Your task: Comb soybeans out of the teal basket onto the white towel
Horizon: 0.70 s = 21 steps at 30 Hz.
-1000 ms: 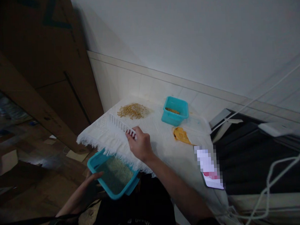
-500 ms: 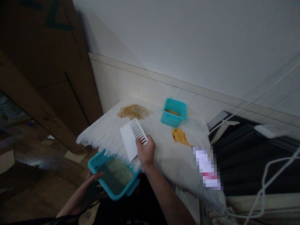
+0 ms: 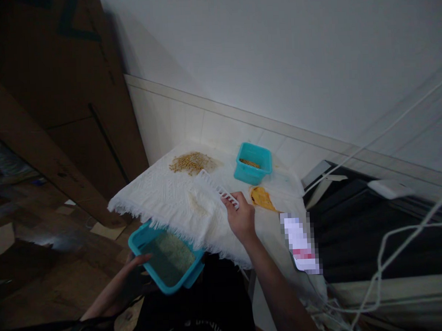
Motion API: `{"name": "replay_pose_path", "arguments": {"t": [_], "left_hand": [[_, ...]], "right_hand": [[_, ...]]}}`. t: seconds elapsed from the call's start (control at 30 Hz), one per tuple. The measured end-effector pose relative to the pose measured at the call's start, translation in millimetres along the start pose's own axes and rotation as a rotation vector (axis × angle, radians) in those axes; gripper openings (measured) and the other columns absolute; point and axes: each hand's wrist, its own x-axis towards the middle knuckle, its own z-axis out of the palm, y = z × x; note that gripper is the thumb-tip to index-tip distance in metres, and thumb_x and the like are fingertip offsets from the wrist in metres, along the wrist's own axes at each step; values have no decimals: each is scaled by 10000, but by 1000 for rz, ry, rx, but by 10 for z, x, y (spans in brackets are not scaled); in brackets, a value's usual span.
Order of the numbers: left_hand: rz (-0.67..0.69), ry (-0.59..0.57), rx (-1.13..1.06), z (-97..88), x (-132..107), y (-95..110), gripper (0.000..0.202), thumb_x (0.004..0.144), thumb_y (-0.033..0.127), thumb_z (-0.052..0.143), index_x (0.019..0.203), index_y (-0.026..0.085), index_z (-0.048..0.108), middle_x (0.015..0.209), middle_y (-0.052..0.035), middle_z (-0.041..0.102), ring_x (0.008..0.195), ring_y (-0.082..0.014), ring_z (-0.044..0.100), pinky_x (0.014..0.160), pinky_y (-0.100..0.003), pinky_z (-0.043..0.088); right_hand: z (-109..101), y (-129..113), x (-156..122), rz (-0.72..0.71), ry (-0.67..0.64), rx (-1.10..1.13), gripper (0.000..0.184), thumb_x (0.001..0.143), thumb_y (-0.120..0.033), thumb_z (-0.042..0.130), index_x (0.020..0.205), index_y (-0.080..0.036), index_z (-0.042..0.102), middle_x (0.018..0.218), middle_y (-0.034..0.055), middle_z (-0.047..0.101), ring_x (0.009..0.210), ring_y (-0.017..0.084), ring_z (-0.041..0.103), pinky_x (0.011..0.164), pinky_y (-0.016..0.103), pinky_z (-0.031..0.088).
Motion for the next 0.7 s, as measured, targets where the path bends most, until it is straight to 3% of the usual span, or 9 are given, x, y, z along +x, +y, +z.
{"name": "replay_pose_path", "arguments": {"t": [0.17, 0.23, 0.33, 0.53, 0.7], "left_hand": [[-3, -6, 13, 46, -16, -6, 914, 850, 519, 1004, 1617, 397, 524, 1648, -151, 700, 1356, -420, 779, 981, -587, 730], [0, -12, 20, 60, -28, -6, 933, 872, 516, 986, 1662, 419, 499, 1670, -149, 691, 1382, -426, 763, 969, -584, 732], [-4, -13, 23, 77, -41, -9, 929, 909, 490, 952, 1695, 443, 459, 1684, -142, 685, 1375, -428, 759, 926, -569, 739], [-2, -4, 6, 125, -65, -3, 896, 875, 500, 975, 1639, 409, 515, 1616, -144, 718, 1372, -442, 763, 985, -611, 728], [15, 14, 6, 203, -124, 23, 885, 859, 510, 990, 1602, 394, 524, 1585, -140, 723, 1360, -424, 768, 1019, -609, 718]], "right_hand": [[294, 28, 159, -185, -232, -119, 74, 1036, -324, 743, 1058, -297, 808, 973, 29, 922, 841, 266, 877, 762, 319, 648], [385, 14, 188, -265, -336, -177, 160, 1050, -214, 739, 1131, -303, 844, 1065, 29, 944, 906, 264, 909, 816, 309, 667], [410, 6, 133, -359, -436, -263, 254, 1070, -127, 727, 1183, -296, 880, 1018, 26, 948, 882, 254, 920, 809, 283, 663], [338, -19, -140, -469, -469, -259, 272, 1088, -117, 748, 1254, -265, 905, 1001, 43, 950, 846, 230, 922, 788, 251, 656], [273, -118, -237, -473, -433, -143, 219, 1096, -177, 740, 1191, -273, 913, 1021, 46, 953, 820, 227, 919, 774, 260, 673]]}}
